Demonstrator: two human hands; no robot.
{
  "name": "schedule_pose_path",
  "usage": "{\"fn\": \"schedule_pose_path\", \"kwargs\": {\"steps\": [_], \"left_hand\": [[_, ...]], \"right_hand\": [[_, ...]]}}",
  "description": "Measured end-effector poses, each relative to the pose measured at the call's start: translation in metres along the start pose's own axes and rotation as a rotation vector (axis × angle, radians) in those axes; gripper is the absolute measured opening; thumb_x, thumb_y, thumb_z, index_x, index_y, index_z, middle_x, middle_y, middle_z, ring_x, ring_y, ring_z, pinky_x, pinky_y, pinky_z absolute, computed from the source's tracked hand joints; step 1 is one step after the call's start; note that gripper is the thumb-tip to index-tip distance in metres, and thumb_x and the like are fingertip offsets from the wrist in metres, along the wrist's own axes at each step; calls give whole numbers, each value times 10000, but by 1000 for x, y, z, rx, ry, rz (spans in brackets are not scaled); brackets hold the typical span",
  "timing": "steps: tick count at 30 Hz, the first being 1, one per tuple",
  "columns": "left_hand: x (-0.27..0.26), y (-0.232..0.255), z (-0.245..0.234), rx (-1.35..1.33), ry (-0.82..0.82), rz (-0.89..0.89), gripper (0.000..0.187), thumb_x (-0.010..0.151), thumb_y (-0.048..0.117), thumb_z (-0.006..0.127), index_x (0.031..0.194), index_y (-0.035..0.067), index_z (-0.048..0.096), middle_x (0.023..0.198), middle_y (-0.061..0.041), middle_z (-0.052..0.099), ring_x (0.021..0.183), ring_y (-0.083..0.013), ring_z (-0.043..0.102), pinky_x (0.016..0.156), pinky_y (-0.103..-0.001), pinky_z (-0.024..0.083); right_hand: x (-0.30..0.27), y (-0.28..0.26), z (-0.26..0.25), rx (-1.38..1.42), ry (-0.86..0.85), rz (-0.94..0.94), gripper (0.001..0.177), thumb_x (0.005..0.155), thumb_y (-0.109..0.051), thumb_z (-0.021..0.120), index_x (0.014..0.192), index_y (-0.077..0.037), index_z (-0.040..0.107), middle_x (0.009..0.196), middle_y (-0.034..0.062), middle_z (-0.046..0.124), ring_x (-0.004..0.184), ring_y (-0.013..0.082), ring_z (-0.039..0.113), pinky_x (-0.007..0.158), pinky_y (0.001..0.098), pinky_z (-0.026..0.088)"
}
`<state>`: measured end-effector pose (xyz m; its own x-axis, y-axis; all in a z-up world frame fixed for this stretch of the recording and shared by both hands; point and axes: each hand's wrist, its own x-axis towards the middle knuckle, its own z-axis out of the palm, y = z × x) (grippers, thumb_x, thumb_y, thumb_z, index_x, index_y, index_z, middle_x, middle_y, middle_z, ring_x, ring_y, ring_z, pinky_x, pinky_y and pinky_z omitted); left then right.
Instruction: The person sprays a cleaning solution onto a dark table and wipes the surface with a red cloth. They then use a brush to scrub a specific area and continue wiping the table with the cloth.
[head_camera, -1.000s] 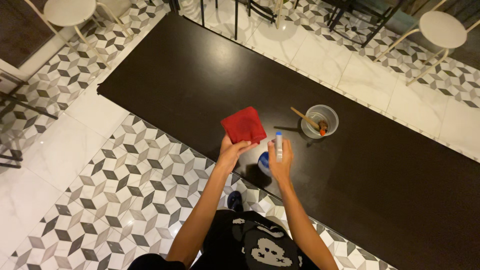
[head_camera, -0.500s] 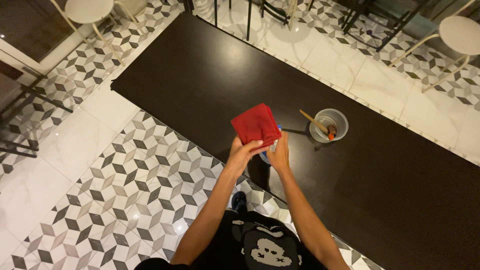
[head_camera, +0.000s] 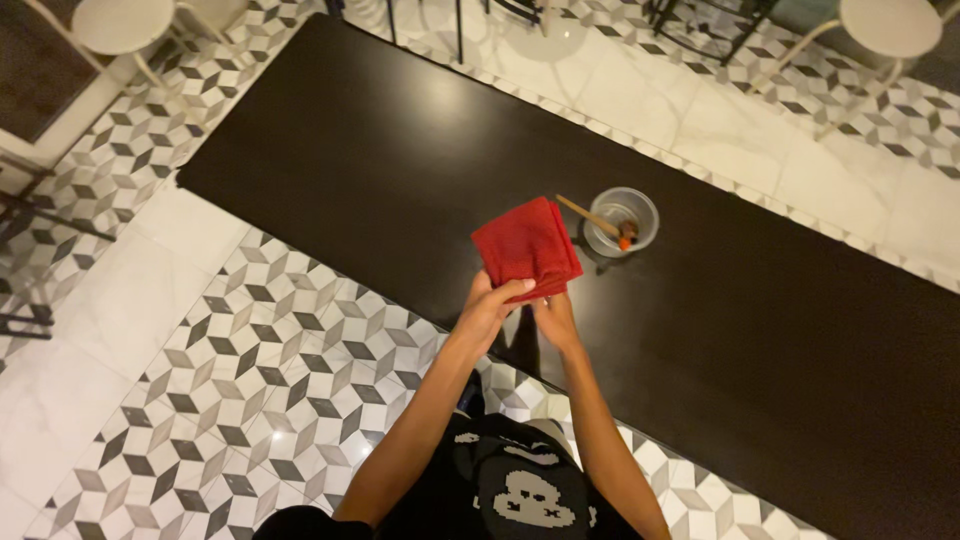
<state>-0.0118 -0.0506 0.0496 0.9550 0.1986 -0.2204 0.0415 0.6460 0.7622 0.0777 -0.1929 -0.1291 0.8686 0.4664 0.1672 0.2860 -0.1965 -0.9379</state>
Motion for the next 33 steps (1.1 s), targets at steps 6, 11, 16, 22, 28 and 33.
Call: {"fn": "schedule_pose_path", "kwargs": {"steps": [6,11,16,22,28,33], "left_hand": [[0,-58,61,-54,-51,-98,573,883,134,731,1398,15,509,1325,-98,635,1239,-208,602,1086,-365,445],[-8,-136,103,-5,-99,-159,572,906,178,714,1410,5,506,1331,-99,633,1249,-198,592,1103,-366,429],[-18,-187,143,42,-136,-294,621,889,200,704,1443,38,477,1357,-87,613,1255,-202,589,1074,-382,457],[-36,-237,185,143,-220,-388,674,874,188,699,1474,82,411,1392,-82,585,1267,-201,593,1066,-382,484],[-31,-276,185,315,-319,-432,765,775,106,675,1492,40,420,1317,-100,603,1202,-196,588,1049,-351,461],[-11,-290,178,563,-494,-444,857,749,132,670,1535,26,346,1324,-95,578,1244,-183,543,1068,-313,419]], "right_hand": [[-68,-2,-58,855,213,107,809,995,-674,348,1563,-99,325,1623,49,374,1505,226,365,1251,413,274],[-111,-17,-119,1085,344,-68,867,1033,-731,381,1509,-7,401,1653,132,404,1533,283,372,1302,472,233],[-151,-65,-188,1052,444,97,909,970,-718,429,1562,-32,353,1603,122,426,1483,277,406,1246,465,282],[-194,-66,-243,1055,546,194,876,988,-691,449,1532,-7,391,1559,124,466,1443,268,440,1223,442,334],[-238,-36,-305,1333,423,218,870,1020,-695,490,1508,25,466,1485,184,546,1325,302,542,1064,425,433],[-246,-14,-319,1154,481,582,663,928,-454,626,1432,-43,495,1459,130,566,1336,270,567,1135,443,454]]}}
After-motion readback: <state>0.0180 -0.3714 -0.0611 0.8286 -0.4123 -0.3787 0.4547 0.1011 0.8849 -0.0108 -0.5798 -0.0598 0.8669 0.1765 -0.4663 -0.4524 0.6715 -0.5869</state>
